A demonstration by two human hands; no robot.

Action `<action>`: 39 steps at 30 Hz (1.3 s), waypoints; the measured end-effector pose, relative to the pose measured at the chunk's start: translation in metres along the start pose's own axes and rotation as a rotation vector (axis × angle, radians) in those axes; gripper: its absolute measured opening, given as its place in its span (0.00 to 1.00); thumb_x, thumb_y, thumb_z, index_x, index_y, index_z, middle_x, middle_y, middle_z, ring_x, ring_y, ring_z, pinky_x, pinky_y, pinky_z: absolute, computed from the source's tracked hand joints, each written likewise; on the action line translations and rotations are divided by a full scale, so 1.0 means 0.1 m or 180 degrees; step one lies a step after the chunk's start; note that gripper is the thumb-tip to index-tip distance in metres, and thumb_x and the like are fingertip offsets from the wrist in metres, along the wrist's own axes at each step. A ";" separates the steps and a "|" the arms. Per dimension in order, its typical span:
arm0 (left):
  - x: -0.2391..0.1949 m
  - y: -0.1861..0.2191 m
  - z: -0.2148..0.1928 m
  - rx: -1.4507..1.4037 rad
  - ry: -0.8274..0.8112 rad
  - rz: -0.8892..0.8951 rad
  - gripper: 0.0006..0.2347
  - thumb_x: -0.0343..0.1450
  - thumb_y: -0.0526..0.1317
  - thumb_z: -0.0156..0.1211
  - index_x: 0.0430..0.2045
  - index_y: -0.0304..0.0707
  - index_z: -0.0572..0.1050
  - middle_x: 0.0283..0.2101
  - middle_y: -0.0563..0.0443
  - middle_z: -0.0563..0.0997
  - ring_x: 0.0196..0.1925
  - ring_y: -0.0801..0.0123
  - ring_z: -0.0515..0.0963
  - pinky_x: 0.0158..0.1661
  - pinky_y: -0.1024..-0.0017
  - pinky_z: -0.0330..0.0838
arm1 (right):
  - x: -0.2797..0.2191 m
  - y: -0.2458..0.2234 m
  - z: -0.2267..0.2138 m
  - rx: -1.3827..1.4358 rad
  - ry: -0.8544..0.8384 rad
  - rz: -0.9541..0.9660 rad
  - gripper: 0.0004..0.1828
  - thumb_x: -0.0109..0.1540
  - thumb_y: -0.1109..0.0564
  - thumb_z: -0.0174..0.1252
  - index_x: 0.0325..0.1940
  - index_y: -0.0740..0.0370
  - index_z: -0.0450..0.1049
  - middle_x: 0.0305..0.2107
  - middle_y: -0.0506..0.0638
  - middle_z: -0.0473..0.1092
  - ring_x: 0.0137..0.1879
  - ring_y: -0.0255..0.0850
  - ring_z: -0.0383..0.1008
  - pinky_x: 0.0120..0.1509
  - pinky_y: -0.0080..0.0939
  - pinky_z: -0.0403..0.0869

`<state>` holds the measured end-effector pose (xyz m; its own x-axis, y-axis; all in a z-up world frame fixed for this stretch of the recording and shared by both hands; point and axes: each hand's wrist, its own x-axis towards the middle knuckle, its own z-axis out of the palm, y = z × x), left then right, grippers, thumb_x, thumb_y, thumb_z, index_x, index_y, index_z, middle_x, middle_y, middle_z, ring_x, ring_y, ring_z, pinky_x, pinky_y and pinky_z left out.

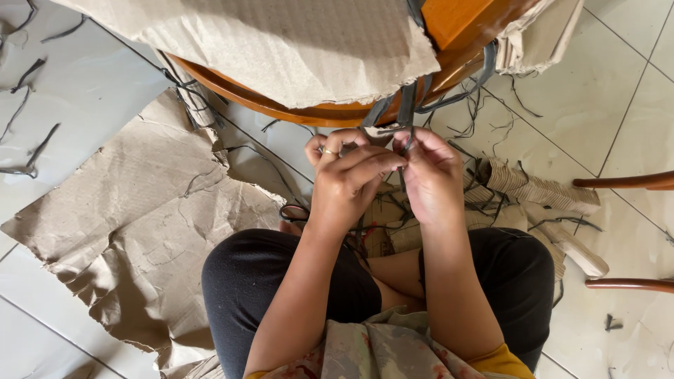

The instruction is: Wrapping a wooden chair leg with cardboard and securing it with plastic strips

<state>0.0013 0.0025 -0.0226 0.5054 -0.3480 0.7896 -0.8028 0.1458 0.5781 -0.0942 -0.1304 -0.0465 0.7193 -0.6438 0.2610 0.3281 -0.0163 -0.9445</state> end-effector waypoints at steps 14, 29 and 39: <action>-0.19 -0.15 0.13 -0.1224 0.0487 -0.0685 0.03 0.69 0.36 0.69 0.28 0.50 0.85 0.33 0.58 0.87 0.41 0.65 0.81 0.52 0.68 0.75 | -0.14 -0.27 0.31 -0.0842 0.0504 -0.0363 0.17 0.75 0.57 0.45 0.41 0.74 0.74 0.34 0.64 0.74 0.36 0.46 0.78 0.38 0.38 0.76; -0.45 -0.31 0.44 -0.3531 0.1676 -0.2032 0.02 0.74 0.32 0.62 0.33 0.32 0.78 0.35 0.44 0.86 0.55 0.68 0.79 0.62 0.69 0.67 | -0.33 -0.29 0.68 -0.1496 -0.0205 -0.1931 0.15 0.72 0.59 0.46 0.41 0.69 0.77 0.30 0.59 0.75 0.24 0.38 0.70 0.29 0.34 0.71; -0.40 -0.29 0.44 -0.3596 0.1751 -0.2132 0.02 0.73 0.30 0.62 0.33 0.30 0.76 0.32 0.39 0.85 0.53 0.68 0.78 0.62 0.70 0.66 | 0.15 -0.16 -0.28 -0.3063 -0.1389 -0.2777 0.14 0.70 0.69 0.47 0.38 0.65 0.78 0.25 0.53 0.70 0.23 0.42 0.65 0.30 0.38 0.70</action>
<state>-0.0098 -0.0282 -0.0798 0.9493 -0.2851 0.1327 0.1806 0.8396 0.5124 -0.1054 -0.1611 -0.0333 0.6917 0.1375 0.7090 0.3477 -0.9238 -0.1601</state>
